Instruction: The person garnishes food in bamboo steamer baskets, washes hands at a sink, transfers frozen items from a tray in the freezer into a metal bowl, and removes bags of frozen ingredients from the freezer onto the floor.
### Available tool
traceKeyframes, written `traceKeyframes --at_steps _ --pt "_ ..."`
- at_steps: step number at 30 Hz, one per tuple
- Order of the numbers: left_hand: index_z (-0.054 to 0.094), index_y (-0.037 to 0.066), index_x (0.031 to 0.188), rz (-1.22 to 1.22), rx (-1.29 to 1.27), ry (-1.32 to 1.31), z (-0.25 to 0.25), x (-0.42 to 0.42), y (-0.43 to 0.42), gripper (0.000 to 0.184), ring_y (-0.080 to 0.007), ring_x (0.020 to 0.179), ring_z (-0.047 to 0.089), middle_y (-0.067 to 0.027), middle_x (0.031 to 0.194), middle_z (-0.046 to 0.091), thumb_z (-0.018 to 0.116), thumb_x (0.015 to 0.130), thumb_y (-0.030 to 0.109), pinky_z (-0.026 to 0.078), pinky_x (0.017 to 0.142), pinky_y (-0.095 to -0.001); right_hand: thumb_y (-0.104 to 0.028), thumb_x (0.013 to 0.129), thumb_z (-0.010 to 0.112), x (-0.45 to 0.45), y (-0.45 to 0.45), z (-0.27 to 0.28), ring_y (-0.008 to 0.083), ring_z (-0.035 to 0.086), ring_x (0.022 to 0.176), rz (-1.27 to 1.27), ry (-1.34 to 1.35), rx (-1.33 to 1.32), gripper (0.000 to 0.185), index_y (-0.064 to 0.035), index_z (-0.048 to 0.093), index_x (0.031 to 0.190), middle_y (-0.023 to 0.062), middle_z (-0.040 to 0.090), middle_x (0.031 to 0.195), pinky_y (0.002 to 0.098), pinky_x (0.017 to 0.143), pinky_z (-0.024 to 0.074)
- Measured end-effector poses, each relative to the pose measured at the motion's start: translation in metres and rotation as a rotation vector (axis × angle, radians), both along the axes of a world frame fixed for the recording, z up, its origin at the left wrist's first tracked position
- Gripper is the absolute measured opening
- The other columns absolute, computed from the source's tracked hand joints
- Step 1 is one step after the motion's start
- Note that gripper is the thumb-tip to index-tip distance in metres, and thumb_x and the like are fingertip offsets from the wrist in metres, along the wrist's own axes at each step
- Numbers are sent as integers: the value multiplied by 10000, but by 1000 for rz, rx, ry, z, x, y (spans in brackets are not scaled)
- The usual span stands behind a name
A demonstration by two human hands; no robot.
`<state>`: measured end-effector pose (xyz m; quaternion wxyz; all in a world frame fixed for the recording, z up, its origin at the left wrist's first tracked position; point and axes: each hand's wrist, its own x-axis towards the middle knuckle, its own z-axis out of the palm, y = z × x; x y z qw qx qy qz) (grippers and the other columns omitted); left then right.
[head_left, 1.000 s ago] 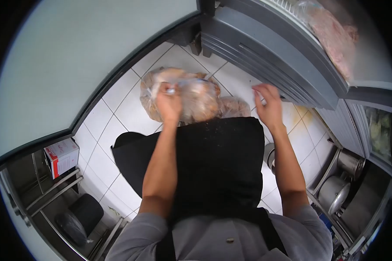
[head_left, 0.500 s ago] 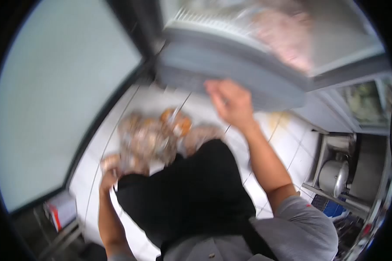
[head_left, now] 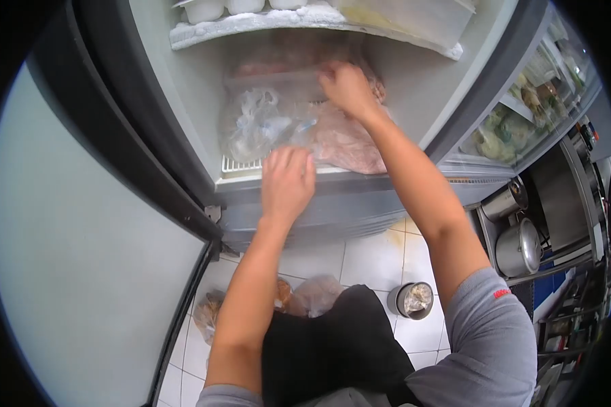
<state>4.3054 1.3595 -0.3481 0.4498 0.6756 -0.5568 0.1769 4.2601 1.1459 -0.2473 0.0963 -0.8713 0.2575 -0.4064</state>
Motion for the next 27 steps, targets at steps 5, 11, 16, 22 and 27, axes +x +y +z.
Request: traceKeyframes --at_steps 5,11,16,22,27 --pt "612 27 1095 186 -11 -166 -20 4 -47 334 -359 1132 508 -162 1160 567 610 891 291 408 934 -471 -336 829 694 102 -100 13 360 667 1002 -76 104 -127 394 -63 689 1114 176 709 996 451 890 504" --pt "609 40 1101 196 86 -142 -20 3 -46 382 -361 1173 476 -157 1191 544 596 880 351 381 965 -507 -330 771 761 153 -113 13 294 661 836 -283 158 -563 407 -72 689 1077 108 693 871 419 779 518" --pt "615 49 1094 221 159 -147 -19 0 -45 368 -357 1186 468 -150 1187 546 602 875 344 378 970 -502 -314 762 778 137 -106 19 264 644 794 -291 273 -444 402 -64 688 1063 87 680 849 403 744 516" --pt "617 56 1097 222 126 -145 -21 1 -43 360 -354 1187 468 -149 1181 549 594 883 345 377 983 -504 -296 750 799 76 -95 54 228 624 743 -63 275 -84 398 -55 687 1047 62 666 822 384 701 512" --pt "587 21 1172 226 140 -133 -14 0 -42 435 -354 1189 476 -168 1200 554 566 901 360 378 1007 -486 -182 828 772 -24 -56 3 134 571 701 155 -367 350 273 -6 676 1013 22 652 823 292 618 480"
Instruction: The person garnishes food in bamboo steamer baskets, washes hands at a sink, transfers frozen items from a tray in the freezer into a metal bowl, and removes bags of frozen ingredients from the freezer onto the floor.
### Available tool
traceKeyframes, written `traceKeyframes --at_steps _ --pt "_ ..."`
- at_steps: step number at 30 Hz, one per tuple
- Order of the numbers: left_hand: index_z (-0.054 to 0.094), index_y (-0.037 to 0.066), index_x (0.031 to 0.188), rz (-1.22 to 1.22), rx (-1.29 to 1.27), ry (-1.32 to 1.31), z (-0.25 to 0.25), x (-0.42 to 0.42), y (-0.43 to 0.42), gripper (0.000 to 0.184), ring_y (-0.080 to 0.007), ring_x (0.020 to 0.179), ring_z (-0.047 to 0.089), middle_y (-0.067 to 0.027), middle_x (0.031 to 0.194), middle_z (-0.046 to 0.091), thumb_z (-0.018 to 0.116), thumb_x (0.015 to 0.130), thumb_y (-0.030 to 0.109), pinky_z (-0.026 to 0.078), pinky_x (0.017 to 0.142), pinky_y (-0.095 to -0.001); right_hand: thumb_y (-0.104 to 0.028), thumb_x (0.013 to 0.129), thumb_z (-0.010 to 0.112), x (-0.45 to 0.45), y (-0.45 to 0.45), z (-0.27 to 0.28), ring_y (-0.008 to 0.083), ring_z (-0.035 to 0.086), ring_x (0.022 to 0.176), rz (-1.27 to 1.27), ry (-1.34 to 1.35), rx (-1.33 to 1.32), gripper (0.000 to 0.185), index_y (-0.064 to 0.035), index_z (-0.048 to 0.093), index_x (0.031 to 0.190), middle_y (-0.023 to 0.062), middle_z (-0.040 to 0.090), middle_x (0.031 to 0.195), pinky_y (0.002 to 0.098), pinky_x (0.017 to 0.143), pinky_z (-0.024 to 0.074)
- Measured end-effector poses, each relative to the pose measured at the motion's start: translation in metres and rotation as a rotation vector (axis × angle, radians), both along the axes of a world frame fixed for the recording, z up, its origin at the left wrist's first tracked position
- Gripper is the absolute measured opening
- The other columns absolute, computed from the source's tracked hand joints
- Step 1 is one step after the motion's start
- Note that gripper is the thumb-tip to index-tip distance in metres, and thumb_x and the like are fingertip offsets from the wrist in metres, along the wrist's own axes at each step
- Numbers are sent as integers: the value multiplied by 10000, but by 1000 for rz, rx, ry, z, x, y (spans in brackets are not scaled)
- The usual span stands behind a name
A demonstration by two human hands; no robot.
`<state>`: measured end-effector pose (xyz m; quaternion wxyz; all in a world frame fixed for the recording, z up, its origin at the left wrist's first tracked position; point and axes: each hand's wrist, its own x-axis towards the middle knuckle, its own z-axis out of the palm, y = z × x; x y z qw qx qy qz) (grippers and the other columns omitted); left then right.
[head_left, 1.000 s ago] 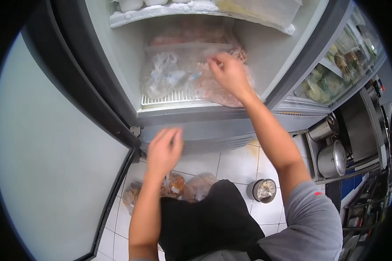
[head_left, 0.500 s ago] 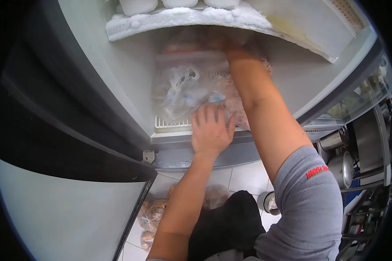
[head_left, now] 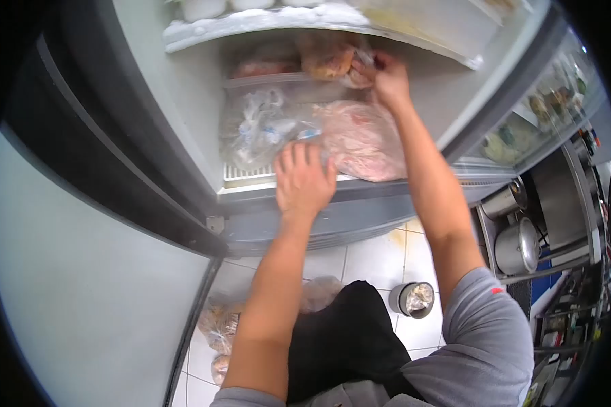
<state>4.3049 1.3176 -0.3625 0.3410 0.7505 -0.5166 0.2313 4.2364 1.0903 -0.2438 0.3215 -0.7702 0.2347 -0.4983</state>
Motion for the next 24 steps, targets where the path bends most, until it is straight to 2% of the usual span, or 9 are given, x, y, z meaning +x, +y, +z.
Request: traceKeyframes --at_steps 6,11,13,15,17,19,20,23,24 --pt "496 -22 1342 -202 -308 250 -5 7 2 523 -378 1221 483 -208 1287 527 511 968 344 386 1045 -449 -111 946 650 -77 65 -73 96 611 743 433 -534 669 138 -14 664 1044 29 683 901 247 623 513" --pt "382 -55 1426 -328 -334 553 -3 6 33 588 -353 1271 473 -213 1356 500 535 996 316 385 1060 -383 -80 956 619 -103 134 -101 124 627 779 629 -638 710 124 -5 652 1049 49 688 927 278 703 528" --pt "315 -31 1469 -716 -687 1175 5 -13 55 635 -304 1281 485 -172 1384 492 590 977 261 383 1067 -364 -71 957 613 -102 150 -108 135 637 801 728 -686 771 112 -10 654 1042 58 694 948 287 735 529" --pt "305 -1 1473 -667 -685 1243 -8 -20 96 635 -260 1290 480 -127 1408 468 621 962 203 405 1066 -375 -79 952 617 -95 169 -131 161 651 934 1080 -630 777 158 -46 659 1101 52 703 1022 345 885 517" --pt "336 40 1454 -830 -785 1779 -25 -33 145 635 -249 1294 471 -116 1417 450 663 931 190 430 1058 -398 -40 939 619 -85 188 -160 166 654 947 1210 -526 930 162 -48 682 1089 61 692 1107 334 879 512" --pt "339 54 1445 -749 -861 1728 -50 -35 188 662 -241 1287 476 -108 1406 457 697 901 172 442 1050 -409 1 911 627 -75 210 -159 203 634 1067 964 -31 634 176 -29 707 1066 87 664 1200 351 942 489" --pt "341 69 1437 -723 -897 1714 -66 -40 213 692 -234 1281 481 -100 1395 464 731 872 154 455 1042 -420 -69 880 683 -75 222 -155 277 506 1294 952 173 576 190 -15 713 1060 132 610 1319 370 1044 430" --pt "326 87 1447 -352 -917 1511 -103 -56 280 806 -230 1254 504 -98 1374 479 802 798 122 465 1030 -401 -107 839 715 -83 240 -137 314 531 1264 774 557 -176 203 -94 728 1041 104 648 1257 404 1042 434" --pt "333 70 1435 -245 -960 1426 -109 -62 301 841 -225 1141 578 -102 1291 544 831 758 98 501 974 -363 -114 854 703 -86 240 -133 308 580 1200 740 489 -141 191 -68 717 1039 121 668 1207 407 1014 453"
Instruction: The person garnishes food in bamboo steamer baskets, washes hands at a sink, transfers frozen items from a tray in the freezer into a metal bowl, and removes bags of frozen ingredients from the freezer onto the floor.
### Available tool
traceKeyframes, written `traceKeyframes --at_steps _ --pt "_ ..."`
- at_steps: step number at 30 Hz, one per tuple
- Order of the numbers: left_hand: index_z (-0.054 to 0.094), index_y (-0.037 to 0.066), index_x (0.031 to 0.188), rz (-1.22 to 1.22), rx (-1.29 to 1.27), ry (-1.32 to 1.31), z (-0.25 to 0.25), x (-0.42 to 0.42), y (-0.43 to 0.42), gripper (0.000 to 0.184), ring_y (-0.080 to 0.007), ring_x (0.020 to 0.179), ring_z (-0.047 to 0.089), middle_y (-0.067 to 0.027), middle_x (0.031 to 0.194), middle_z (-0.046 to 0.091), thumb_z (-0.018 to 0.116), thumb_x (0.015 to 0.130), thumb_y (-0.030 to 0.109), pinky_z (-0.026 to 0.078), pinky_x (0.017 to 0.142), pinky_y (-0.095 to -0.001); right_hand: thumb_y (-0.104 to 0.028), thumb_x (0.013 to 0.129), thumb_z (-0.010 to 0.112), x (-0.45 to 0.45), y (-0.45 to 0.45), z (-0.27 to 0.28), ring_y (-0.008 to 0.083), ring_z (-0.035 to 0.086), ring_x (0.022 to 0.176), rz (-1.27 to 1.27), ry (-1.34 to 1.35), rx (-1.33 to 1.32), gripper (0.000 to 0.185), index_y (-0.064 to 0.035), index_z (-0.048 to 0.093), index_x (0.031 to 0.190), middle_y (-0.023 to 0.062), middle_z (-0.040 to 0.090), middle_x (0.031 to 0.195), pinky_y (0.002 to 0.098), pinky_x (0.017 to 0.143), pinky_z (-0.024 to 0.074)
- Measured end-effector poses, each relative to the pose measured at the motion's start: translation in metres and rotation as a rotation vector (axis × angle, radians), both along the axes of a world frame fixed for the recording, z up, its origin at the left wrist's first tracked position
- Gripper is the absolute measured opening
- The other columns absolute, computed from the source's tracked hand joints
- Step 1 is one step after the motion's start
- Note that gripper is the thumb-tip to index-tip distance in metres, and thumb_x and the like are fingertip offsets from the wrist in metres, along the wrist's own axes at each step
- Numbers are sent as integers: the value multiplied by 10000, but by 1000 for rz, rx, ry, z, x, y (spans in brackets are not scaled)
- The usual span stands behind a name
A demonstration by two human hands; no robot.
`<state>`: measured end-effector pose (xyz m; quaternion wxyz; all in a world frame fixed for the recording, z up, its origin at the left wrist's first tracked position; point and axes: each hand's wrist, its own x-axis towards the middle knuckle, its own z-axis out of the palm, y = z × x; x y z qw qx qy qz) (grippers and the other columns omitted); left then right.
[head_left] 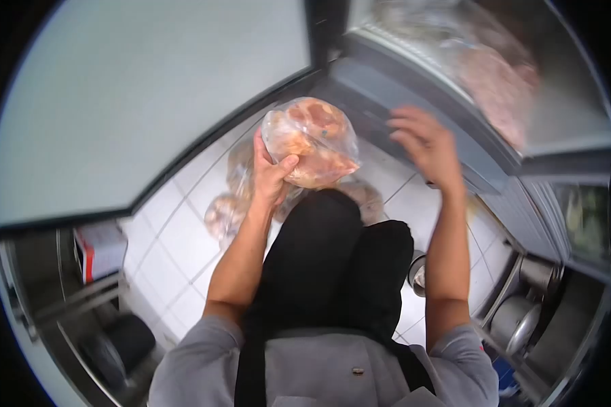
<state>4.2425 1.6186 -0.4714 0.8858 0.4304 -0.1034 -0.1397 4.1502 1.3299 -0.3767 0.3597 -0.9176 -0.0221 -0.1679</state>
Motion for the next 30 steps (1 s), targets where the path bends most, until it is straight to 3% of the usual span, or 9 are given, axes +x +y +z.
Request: traceKeyframes --at_steps 3,7,11,13,15,17,19,23,30 --pt "338 22 1407 248 674 -9 -28 -14 105 838 -210 1000 631 -107 1143 623 839 740 95 533 872 -330 -145 884 682 1 -21 -13 304 618 1125 -183 -144 -248 217 -60 702 1083 103 673 1191 400 1008 462" --pt "563 -60 1147 534 1215 98 -61 -14 189 398 -175 814 657 -103 931 686 733 797 23 536 727 -328 -170 888 682 4 -23 -40 299 618 1119 -80 -225 -605 291 -96 681 1170 76 664 1224 402 1018 461" --pt "658 -106 1009 343 803 421 -49 -38 240 201 -198 752 670 -161 903 697 680 827 -23 562 655 -319 -186 891 678 2 -27 -47 266 604 1157 -127 -212 -571 371 -140 646 1258 44 639 1283 398 1029 459" --pt "597 -100 1172 280 740 490 -80 -49 256 341 -197 794 688 -181 1008 692 674 854 -5 569 671 -286 -175 890 677 4 -25 -48 265 598 1176 -127 -212 -568 388 -150 638 1275 35 630 1299 392 1040 453" --pt "423 -59 1401 377 1077 294 -115 -70 253 594 -261 1043 661 -224 1235 614 678 883 84 546 850 -305 -164 891 673 6 -23 -47 267 593 1186 -123 -205 -567 392 -151 636 1281 40 628 1303 391 1046 450" --pt "189 12 1542 -16 900 256 -219 -100 300 825 -287 1292 507 -231 1439 463 678 900 181 432 1031 -325 -154 891 669 3 -21 -46 269 589 1197 -118 -197 -568 397 -152 633 1286 45 625 1307 390 1052 446" --pt "60 49 1570 -183 1391 264 -218 -110 277 892 -252 1377 383 -188 1589 254 648 902 117 344 1115 -352 -131 894 659 3 -21 -45 280 584 1205 -113 -172 -562 405 -141 624 1298 60 619 1315 390 1057 440" --pt "208 53 1556 -2 1193 511 -187 -133 259 843 -307 1308 510 -211 1472 462 640 840 160 397 1073 -340 -113 893 656 4 -23 -45 290 580 1214 -81 -220 -555 400 -123 628 1292 76 619 1314 386 1050 438" --pt "438 42 1404 144 1602 291 -197 -145 264 647 -369 1132 597 -226 1299 547 680 825 197 488 974 -418 -75 885 648 -1 -27 -45 288 596 1177 -48 -196 -457 321 -73 676 1205 94 649 1261 372 1030 437"
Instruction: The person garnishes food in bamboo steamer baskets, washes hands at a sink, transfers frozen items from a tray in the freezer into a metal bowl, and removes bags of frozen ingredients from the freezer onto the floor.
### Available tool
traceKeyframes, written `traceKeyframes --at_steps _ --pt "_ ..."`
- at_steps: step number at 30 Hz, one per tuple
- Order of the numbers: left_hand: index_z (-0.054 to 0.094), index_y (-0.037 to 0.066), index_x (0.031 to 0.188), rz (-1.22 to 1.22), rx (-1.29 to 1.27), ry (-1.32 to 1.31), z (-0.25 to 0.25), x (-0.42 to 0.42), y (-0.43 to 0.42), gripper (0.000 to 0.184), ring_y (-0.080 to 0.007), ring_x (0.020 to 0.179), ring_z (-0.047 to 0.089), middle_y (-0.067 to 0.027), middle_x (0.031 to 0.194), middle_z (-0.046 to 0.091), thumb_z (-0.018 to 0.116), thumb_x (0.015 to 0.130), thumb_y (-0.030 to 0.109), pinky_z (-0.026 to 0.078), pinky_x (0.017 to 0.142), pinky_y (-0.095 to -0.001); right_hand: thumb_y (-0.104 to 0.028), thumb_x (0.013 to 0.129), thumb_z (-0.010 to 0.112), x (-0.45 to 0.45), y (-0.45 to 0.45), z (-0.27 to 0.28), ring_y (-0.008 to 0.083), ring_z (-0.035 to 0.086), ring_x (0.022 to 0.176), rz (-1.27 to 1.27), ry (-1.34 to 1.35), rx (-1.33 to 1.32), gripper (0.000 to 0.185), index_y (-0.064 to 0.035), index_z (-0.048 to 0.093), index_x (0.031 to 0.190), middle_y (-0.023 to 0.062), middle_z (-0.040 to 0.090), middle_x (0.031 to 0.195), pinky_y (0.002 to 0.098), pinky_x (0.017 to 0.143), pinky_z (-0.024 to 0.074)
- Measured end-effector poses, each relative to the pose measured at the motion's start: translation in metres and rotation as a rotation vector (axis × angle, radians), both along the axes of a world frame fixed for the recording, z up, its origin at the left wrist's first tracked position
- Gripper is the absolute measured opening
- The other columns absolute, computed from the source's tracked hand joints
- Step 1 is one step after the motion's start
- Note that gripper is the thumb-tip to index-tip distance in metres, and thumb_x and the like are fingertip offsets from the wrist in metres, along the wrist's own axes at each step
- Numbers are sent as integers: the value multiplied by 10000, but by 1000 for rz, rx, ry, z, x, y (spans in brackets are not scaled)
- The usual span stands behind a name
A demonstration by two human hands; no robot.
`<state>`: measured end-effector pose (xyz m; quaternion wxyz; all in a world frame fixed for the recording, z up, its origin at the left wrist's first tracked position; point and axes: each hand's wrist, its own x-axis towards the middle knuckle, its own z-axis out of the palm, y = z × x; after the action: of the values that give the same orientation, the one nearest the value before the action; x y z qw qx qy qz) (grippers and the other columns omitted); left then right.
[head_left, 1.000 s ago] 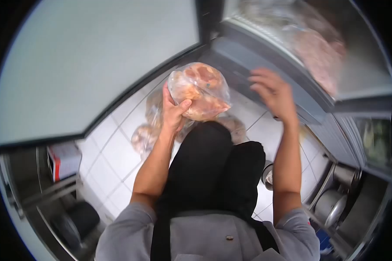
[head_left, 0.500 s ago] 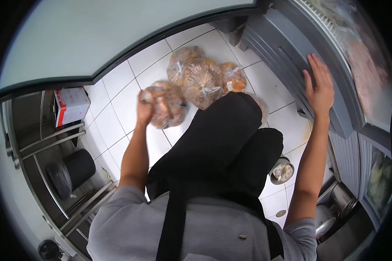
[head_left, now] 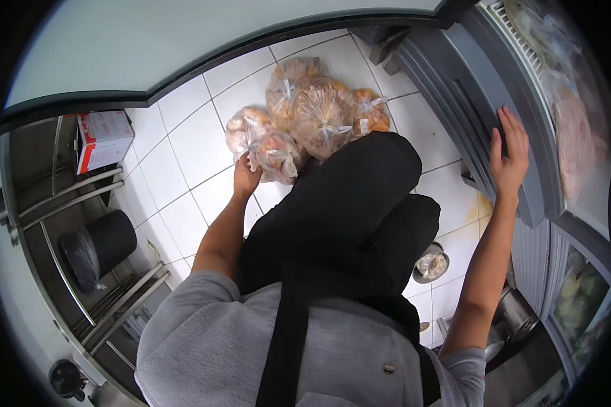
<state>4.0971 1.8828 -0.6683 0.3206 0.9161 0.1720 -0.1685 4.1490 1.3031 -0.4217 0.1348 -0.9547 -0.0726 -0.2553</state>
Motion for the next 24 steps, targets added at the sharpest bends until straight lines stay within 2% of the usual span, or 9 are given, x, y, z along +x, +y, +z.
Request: traceKeyframes --at_steps 5,7,9,11,13,16,18,21,24 --pt "533 87 1266 -433 192 -266 34 17 -40 538 -351 1207 503 -161 1218 539 732 770 143 400 1053 -458 -58 874 656 -1 -6 -1 278 621 1099 15 -38 -1 257 -59 712 1125 97 688 1158 353 983 456" --pt "560 160 1306 -616 270 -97 33 25 -56 515 -318 1281 435 -91 1299 529 685 807 184 291 1118 -530 -51 865 668 -2 -8 -3 259 631 1010 4 -90 -10 220 -63 728 1077 85 697 1080 341 923 477" --pt "566 216 1352 -1344 508 -485 17 29 -60 465 -291 1298 420 -25 1374 504 586 888 237 231 1128 -580 -52 863 673 -3 -8 -3 254 629 980 1 -95 -5 209 -63 729 1064 82 694 1056 339 898 483" --pt "576 207 1366 -1433 584 -277 6 41 -59 446 -274 1317 412 7 1405 500 513 925 236 195 1133 -601 -53 860 678 -3 -6 -3 248 627 950 -12 -109 6 198 -63 730 1051 78 691 1032 338 872 488" --pt "639 164 1279 -1419 689 -4 4 57 -57 383 -268 1344 395 -6 1378 525 502 933 251 197 1130 -606 -63 860 685 -4 -8 -2 249 623 933 6 -101 14 187 -61 728 1042 85 687 1021 338 851 492" --pt "703 53 1122 -1146 134 -17 20 84 -1 378 -334 1236 520 -139 1312 582 713 752 129 374 1098 -407 -72 860 689 -2 -11 -1 248 623 926 45 -134 17 186 -62 727 1042 85 686 1018 340 845 494" --pt "697 21 1102 -830 45 45 62 94 15 321 -320 1020 655 -154 1158 671 719 810 154 545 880 -375 -76 859 691 -3 -11 -5 245 622 921 27 -144 35 185 -64 727 1040 81 686 1016 339 842 495" --pt "701 -20 1018 -213 -330 171 109 101 22 246 -228 905 687 -129 1057 697 691 888 189 563 809 -319 -81 857 693 -4 -9 -5 242 621 912 -18 -144 54 175 -68 726 1028 74 687 1013 336 838 496" --pt "679 -60 981 48 -675 17 159 98 4 281 -177 878 678 -130 1006 696 637 957 217 553 818 -311 -82 856 692 -3 -7 -2 240 621 912 -41 -140 87 157 -69 725 1009 70 689 1010 330 838 497"
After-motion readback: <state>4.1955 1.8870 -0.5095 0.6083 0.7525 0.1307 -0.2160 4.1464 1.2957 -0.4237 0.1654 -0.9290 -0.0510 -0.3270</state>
